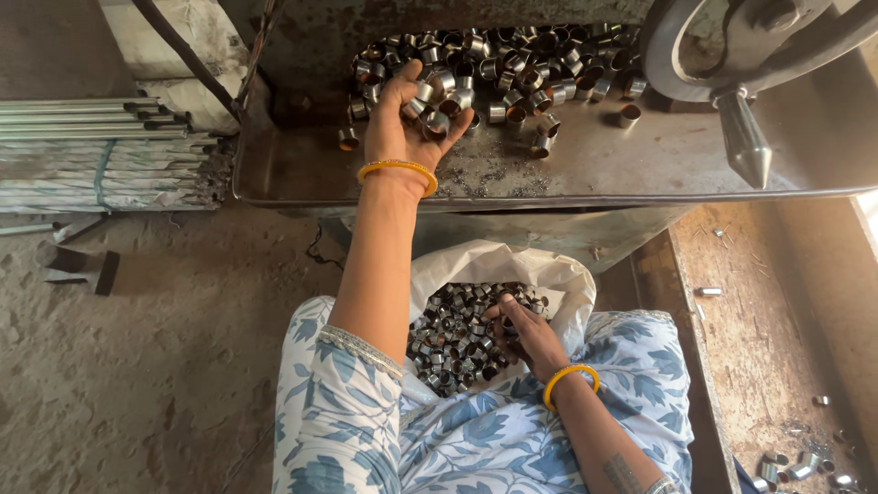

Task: The person sits on the floor and repeatedly scoops small metal cylindrical parts from a white sack into a metal tray on a machine. They use both hands to transfer the parts and occasionally spread them within the tray.

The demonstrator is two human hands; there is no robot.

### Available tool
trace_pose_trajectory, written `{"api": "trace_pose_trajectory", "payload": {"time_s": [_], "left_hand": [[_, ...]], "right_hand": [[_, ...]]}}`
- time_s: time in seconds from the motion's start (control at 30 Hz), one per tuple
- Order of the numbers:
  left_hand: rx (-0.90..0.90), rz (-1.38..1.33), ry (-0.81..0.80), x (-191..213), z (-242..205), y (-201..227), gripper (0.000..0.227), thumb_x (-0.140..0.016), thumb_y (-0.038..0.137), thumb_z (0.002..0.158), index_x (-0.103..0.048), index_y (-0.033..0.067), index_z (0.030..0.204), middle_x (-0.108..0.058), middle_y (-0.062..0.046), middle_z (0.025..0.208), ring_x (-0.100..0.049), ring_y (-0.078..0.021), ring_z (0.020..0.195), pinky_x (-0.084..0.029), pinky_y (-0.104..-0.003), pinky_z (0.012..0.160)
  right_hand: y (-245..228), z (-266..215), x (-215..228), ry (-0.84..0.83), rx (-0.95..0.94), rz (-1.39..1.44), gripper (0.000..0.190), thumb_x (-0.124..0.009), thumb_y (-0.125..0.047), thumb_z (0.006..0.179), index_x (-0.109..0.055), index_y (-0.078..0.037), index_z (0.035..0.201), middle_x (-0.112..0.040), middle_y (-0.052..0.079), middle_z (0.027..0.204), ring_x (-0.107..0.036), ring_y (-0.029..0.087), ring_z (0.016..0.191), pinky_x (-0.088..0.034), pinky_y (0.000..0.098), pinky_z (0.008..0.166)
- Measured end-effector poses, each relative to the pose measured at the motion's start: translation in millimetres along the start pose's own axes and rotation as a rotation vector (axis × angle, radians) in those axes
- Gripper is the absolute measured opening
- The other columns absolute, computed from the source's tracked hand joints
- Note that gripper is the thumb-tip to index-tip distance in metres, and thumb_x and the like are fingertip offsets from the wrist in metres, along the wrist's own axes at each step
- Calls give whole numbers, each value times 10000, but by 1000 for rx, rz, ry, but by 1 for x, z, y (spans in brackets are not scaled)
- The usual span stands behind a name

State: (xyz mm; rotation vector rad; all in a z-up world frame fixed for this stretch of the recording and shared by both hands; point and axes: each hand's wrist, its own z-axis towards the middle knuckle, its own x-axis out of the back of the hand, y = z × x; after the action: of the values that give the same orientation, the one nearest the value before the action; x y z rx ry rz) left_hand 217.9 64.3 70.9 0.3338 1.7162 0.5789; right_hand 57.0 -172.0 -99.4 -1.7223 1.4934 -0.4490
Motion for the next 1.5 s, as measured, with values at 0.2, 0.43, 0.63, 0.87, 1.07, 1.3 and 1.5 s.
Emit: {"api": "trace_pose_trajectory", "payload": {"time_s": [0.2,0.43,0.63,0.87,1.07,1.3,1.5], "left_hand": [[34,-104,-74,-11,-35,-2,362,-677,0,811,-669,44,1171,-624,-194,1190,-654,-408,1127,-632,-593,897],[227,-106,-320,6,-138,-13,522,-551,-106,859,-612,51,1353,-611,-195,1304,-626,-387,1208,-597,-574,1015],[360,-29,-195,33,-179,-19,636,-474,-121,795,-540,33,1409,-619,-163,1282,-645,-369,1204,-603,-554,971],[492,36,-56,59,-199,-30,637,-411,-136,789,-518,-16,1405,-615,-211,1322,-654,-380,1181,-628,-540,908],[594,183,-172,117,-192,-51,605,-432,-124,816,-538,-15,1402,-617,-211,1340,-667,-345,1172,-628,-551,893],[512,1323,4,202,-170,-122,570,-555,-36,850,-540,126,1396,-714,-98,1256,-776,-350,831,-640,-365,630],[548,703,155,183,-175,-116,516,-631,13,823,-535,83,1324,-710,-126,1216,-734,-202,929,-664,-376,717]], "right_hand": [[2,4,6,13,-20,88,558,-477,-572,991,-672,-57,1083,-556,18,778,-532,138,617,-377,271,455],[8,9,10,13,-25,138,532,-484,-545,1005,-685,-58,1083,-558,17,778,-542,142,622,-377,273,451],[5,5,10,40,-31,175,489,-481,-531,1014,-643,-72,1064,-590,29,788,-555,143,621,-402,272,447],[1,-1,10,99,-38,188,432,-546,-505,999,-628,-82,983,-607,38,797,-570,139,615,-417,266,446],[4,1,13,104,-12,160,454,-552,-514,998,-620,-68,947,-592,52,751,-510,153,551,-380,280,425],[13,5,22,67,-10,243,405,-554,-493,1015,-635,-99,978,-539,-7,745,-489,121,560,-346,259,443],[4,-1,12,-15,-75,141,502,-489,-495,1039,-675,-35,1113,-660,45,837,-654,178,691,-543,304,553]]}}
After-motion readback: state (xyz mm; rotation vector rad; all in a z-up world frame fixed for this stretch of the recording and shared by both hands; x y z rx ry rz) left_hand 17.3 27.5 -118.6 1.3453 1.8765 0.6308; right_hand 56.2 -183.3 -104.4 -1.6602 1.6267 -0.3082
